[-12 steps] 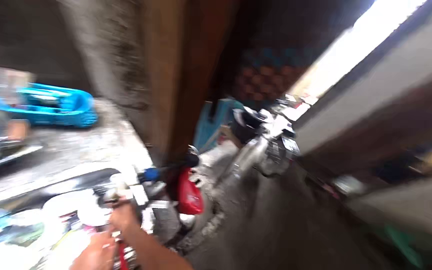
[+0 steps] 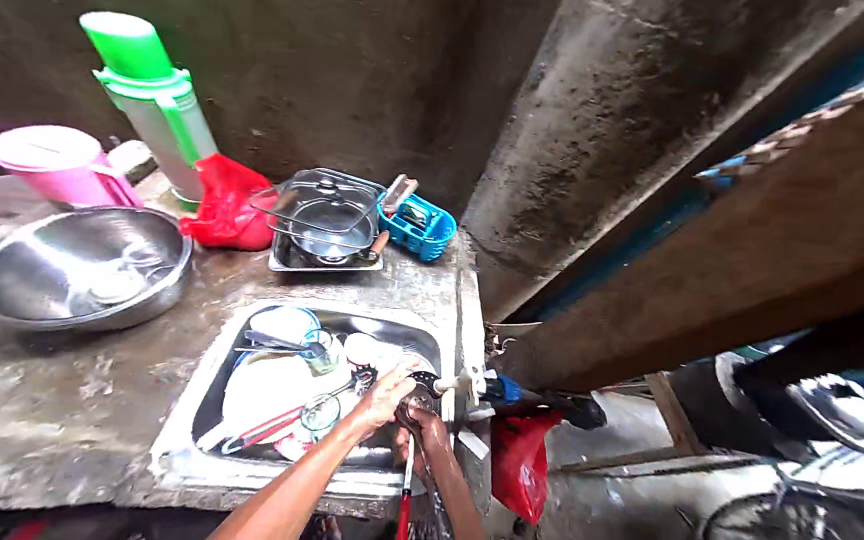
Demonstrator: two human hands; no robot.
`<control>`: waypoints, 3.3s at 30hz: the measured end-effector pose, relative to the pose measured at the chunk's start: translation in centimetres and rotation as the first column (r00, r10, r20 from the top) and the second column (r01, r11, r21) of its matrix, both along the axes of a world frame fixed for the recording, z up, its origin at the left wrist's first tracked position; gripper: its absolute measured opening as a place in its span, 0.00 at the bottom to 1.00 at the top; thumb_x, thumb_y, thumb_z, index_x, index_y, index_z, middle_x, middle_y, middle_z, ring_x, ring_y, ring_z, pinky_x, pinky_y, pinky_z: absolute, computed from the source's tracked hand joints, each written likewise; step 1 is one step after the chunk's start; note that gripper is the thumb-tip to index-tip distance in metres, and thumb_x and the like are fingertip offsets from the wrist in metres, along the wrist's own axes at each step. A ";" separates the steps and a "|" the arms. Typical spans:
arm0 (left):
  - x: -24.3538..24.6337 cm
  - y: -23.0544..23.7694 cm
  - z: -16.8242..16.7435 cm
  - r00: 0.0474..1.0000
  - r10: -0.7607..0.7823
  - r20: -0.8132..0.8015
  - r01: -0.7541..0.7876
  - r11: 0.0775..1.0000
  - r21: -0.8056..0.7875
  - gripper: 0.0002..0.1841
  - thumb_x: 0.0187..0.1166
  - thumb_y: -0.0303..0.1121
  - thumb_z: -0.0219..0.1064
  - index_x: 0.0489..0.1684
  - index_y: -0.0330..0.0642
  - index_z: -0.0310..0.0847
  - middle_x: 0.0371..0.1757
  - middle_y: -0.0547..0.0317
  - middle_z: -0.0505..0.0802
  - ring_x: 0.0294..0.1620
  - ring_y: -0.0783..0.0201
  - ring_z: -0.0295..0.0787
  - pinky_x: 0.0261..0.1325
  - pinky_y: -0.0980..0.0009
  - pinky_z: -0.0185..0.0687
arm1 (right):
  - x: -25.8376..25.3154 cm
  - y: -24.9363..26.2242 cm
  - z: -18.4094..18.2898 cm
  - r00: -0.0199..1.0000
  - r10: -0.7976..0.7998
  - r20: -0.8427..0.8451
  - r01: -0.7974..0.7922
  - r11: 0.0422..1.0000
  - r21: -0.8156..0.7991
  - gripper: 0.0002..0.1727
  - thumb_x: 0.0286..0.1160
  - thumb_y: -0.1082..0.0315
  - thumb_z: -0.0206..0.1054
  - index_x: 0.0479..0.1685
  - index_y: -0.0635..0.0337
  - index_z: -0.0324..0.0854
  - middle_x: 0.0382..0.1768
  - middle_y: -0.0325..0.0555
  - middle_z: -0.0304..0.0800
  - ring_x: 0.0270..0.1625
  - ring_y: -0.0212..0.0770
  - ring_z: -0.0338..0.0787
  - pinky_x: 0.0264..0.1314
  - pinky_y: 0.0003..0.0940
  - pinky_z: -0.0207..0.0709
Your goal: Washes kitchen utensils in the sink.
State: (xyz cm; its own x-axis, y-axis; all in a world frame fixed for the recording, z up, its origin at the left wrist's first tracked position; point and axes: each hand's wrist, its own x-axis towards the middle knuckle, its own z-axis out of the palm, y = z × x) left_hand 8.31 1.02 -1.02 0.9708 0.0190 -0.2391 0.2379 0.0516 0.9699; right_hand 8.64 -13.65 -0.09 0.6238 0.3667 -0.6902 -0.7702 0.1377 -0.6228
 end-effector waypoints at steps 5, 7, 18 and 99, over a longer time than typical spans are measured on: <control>0.6 0.2 -0.7 0.993 0.092 0.069 -0.104 0.974 0.202 0.15 0.88 0.33 0.56 0.56 0.36 0.88 0.46 0.50 0.93 0.48 0.63 0.90 0.61 0.60 0.83 | -0.2 -0.8 0.4 0.997 0.074 -0.029 -0.075 0.996 -0.057 0.18 0.94 0.61 0.41 0.60 0.65 0.72 0.33 0.54 0.92 0.15 0.39 0.84 0.14 0.31 0.78; 0.9 0.2 -0.8 0.975 0.221 -0.004 -0.209 0.929 0.305 0.14 0.88 0.33 0.57 0.54 0.32 0.86 0.41 0.46 0.91 0.41 0.57 0.89 0.52 0.56 0.85 | 0.0 -0.9 1.6 0.995 0.102 -0.012 -0.103 0.985 -0.142 0.16 0.94 0.65 0.43 0.61 0.67 0.69 0.31 0.54 0.89 0.15 0.40 0.83 0.15 0.34 0.79; 1.2 -0.3 -2.1 0.979 0.177 -0.100 -0.091 0.824 0.559 0.27 0.92 0.51 0.51 0.63 0.36 0.86 0.57 0.39 0.92 0.65 0.45 0.88 0.74 0.46 0.76 | 0.5 -1.2 4.3 0.946 0.291 0.146 -0.199 0.872 -0.447 0.11 0.91 0.71 0.51 0.51 0.70 0.74 0.21 0.47 0.86 0.12 0.33 0.78 0.15 0.27 0.75; -0.5 -4.2 -0.7 0.741 0.463 -0.486 -0.619 0.751 -0.229 0.13 0.89 0.37 0.58 0.43 0.35 0.77 0.26 0.53 0.80 0.19 0.59 0.80 0.24 0.61 0.83 | -0.6 -1.4 2.2 0.782 0.472 0.407 -0.028 0.678 -0.734 0.20 0.94 0.64 0.51 0.70 0.70 0.75 0.39 0.59 0.89 0.35 0.48 0.91 0.45 0.48 0.86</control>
